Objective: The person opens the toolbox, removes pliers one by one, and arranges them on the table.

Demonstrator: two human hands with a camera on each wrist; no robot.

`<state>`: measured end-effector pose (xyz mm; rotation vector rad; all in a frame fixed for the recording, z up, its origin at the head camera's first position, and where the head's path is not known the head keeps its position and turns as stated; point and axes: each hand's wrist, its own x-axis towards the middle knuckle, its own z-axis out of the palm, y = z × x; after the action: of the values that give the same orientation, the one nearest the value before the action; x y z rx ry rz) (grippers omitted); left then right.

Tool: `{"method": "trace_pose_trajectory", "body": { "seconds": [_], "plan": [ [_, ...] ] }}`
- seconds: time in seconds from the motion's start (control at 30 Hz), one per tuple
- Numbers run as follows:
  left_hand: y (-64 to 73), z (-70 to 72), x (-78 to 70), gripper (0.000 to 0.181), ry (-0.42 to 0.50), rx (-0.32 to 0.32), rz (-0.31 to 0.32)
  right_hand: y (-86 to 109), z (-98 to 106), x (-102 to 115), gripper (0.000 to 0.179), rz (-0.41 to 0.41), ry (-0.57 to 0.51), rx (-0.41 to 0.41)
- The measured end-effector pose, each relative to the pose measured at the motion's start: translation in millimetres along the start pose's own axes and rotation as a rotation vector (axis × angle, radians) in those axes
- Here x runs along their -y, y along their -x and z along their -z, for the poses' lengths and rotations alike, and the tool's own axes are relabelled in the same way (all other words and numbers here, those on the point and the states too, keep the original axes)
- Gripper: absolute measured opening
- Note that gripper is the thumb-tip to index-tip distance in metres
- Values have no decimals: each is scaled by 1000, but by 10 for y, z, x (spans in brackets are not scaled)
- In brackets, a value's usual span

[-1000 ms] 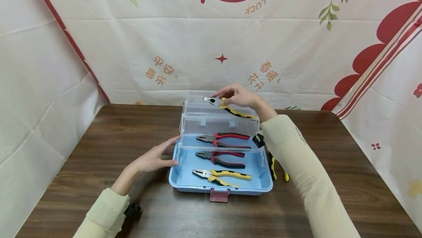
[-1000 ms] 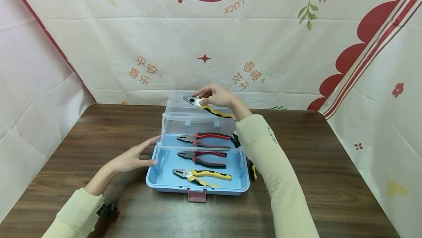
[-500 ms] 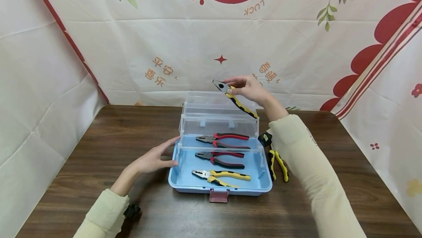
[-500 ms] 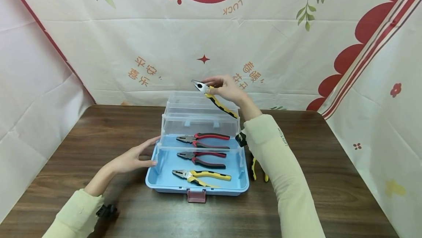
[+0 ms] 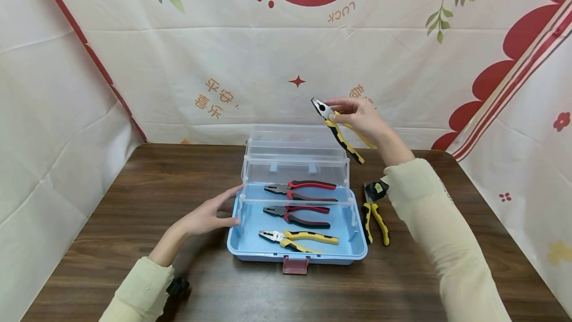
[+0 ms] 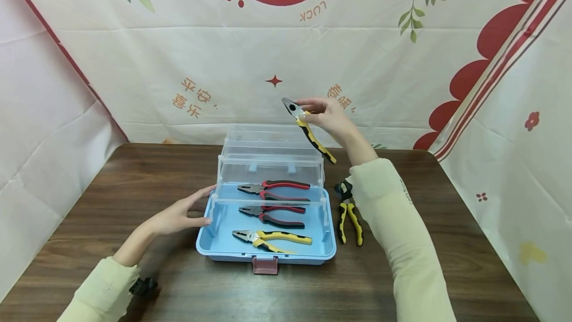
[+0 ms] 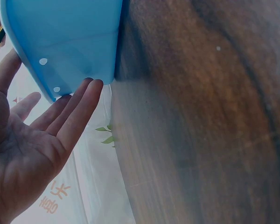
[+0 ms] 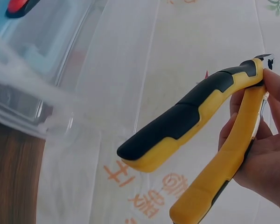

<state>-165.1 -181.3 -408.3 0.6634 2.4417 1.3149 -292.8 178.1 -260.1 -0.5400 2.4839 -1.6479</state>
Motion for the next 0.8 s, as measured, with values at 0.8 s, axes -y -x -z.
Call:
{"method": "trace_pose_trajectory", "body": {
  "seconds": [0.8],
  "plan": [
    [72, 60, -307, 73, 22, 22, 2, 422, 479, -500, 50, -196, 62, -160]
  ]
}}
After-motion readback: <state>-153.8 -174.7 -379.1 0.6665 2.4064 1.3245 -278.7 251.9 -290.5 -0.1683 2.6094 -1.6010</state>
